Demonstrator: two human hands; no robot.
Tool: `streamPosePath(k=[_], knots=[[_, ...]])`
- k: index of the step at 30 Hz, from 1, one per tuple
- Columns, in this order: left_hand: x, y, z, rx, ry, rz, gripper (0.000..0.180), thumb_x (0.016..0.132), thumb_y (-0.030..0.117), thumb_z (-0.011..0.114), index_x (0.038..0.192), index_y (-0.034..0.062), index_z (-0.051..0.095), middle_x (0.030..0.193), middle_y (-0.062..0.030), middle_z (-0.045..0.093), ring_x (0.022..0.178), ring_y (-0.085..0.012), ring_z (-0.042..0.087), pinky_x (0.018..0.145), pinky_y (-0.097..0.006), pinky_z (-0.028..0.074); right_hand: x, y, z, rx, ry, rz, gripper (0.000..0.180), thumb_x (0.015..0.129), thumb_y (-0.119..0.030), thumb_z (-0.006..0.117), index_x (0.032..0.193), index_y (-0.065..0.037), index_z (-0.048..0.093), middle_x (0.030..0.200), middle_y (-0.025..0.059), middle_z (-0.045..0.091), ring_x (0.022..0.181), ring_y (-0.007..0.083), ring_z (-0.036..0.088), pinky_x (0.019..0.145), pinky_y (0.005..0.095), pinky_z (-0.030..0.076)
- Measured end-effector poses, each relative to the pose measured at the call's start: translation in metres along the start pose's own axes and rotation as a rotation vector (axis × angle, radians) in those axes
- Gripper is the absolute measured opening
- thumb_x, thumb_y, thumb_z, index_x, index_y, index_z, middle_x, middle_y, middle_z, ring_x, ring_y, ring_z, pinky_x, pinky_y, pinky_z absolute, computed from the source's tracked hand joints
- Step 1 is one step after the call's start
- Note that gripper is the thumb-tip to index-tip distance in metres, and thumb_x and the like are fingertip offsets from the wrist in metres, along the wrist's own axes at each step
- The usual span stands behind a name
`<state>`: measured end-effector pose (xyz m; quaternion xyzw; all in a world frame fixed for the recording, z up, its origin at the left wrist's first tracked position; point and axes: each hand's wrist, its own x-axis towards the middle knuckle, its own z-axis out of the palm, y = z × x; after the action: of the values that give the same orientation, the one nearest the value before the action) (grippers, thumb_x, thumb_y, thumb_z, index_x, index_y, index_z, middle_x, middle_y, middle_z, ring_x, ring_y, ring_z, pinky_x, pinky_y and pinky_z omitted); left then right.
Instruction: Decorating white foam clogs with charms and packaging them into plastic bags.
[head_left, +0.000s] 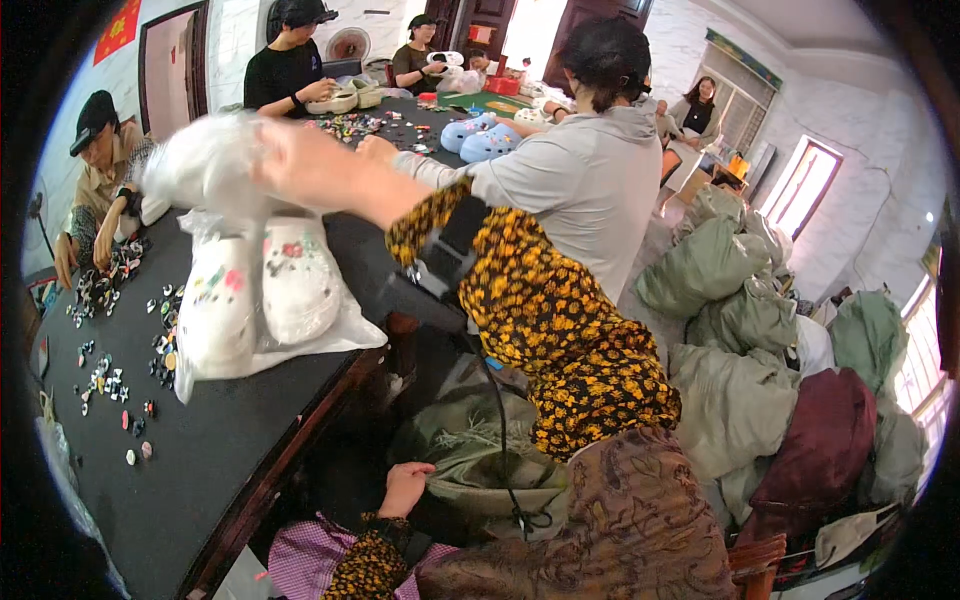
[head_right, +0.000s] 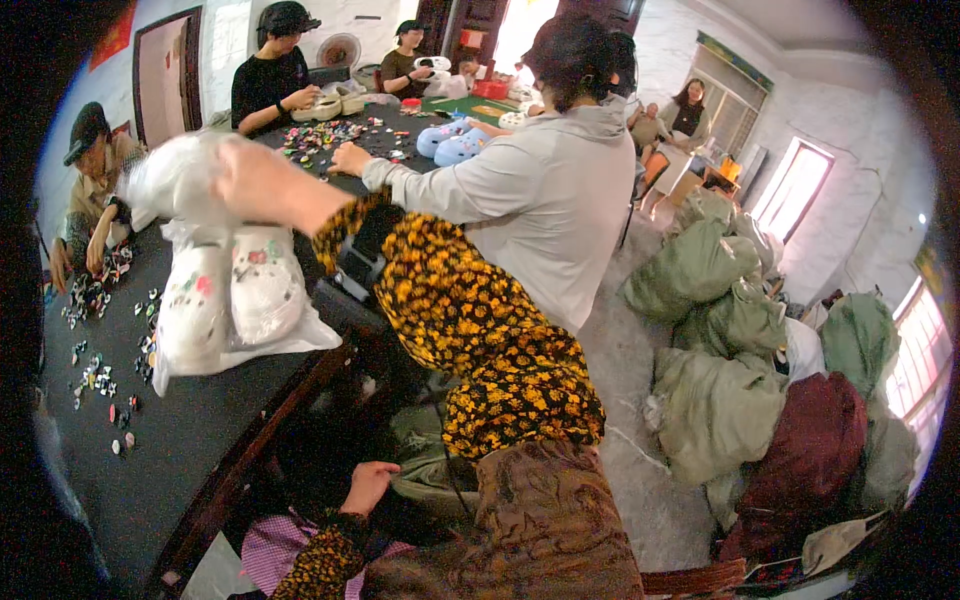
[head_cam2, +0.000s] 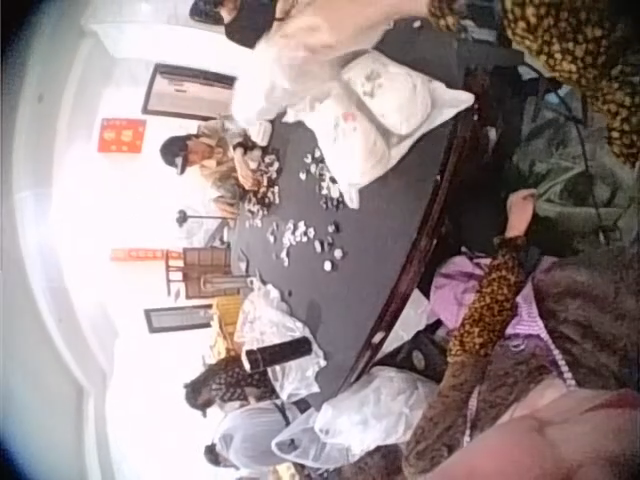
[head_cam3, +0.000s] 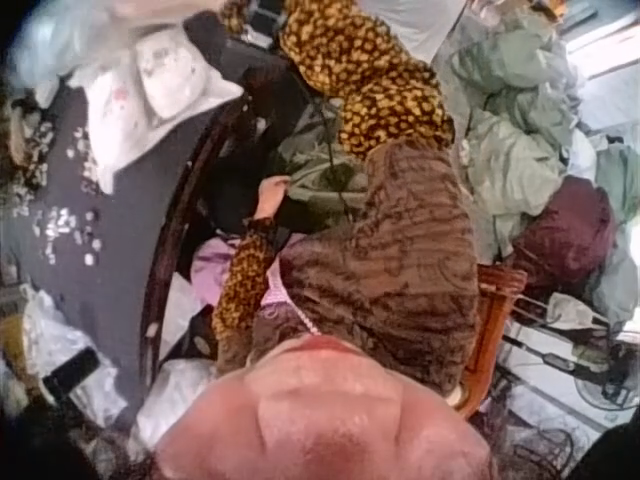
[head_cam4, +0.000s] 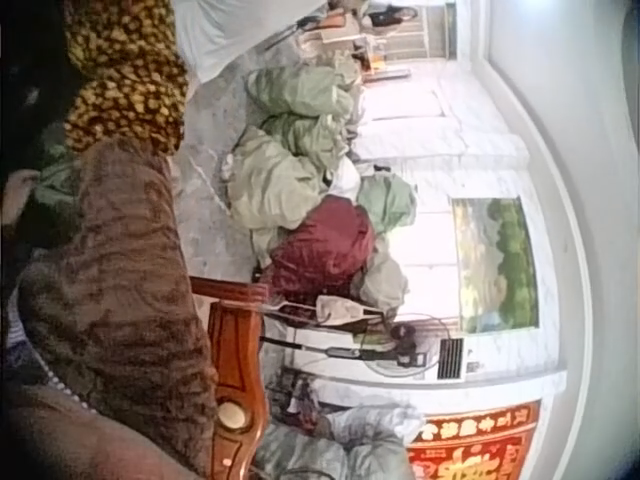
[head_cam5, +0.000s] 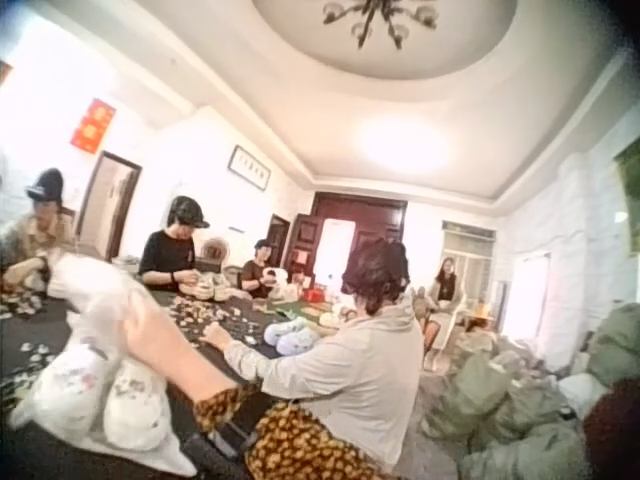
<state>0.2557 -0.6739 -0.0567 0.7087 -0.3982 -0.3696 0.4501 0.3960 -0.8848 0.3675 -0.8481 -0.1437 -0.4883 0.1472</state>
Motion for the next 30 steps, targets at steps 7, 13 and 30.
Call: streamPosePath(k=[7,13,30], knots=[[0.005,-0.02,0.008,0.093,0.065,0.27,0.023,0.079,0.0,0.052,0.09,0.0028,0.072,0.088,-0.0151,0.071,0.086,-0.0266,0.069,0.078,-0.035,0.053,-0.176,-0.036,-0.06,0.419,-0.873,0.719,0.023,0.09,-0.02,0.057,0.097,-0.001,0.068,0.076,0.0051,0.067,0.07,0.0108,0.061,0.07,0.0277,0.05],[0.01,-0.003,0.001,-0.013,0.071,0.02,0.026,0.079,-0.002,0.053,0.094,0.0042,0.074,0.076,-0.0054,0.07,0.07,-0.0099,0.061,0.064,-0.025,0.047,-0.412,-0.018,-0.163,0.29,-1.491,1.241,0.024,0.089,-0.021,0.056,0.092,-0.001,0.069,0.078,0.0047,0.067,0.07,0.013,0.062,0.062,0.0308,0.051],[-0.01,0.019,-0.009,-0.1,-0.004,-0.203,0.028,0.079,-0.003,0.051,0.098,0.0015,0.072,0.076,0.003,0.064,0.065,-0.0039,0.05,0.059,-0.02,0.041,-0.754,-0.101,-0.19,-0.212,-0.872,1.793,0.057,0.075,-0.029,0.074,0.12,0.0,0.056,0.116,0.021,0.061,0.107,0.0356,0.057,0.092,0.0436,0.045]])
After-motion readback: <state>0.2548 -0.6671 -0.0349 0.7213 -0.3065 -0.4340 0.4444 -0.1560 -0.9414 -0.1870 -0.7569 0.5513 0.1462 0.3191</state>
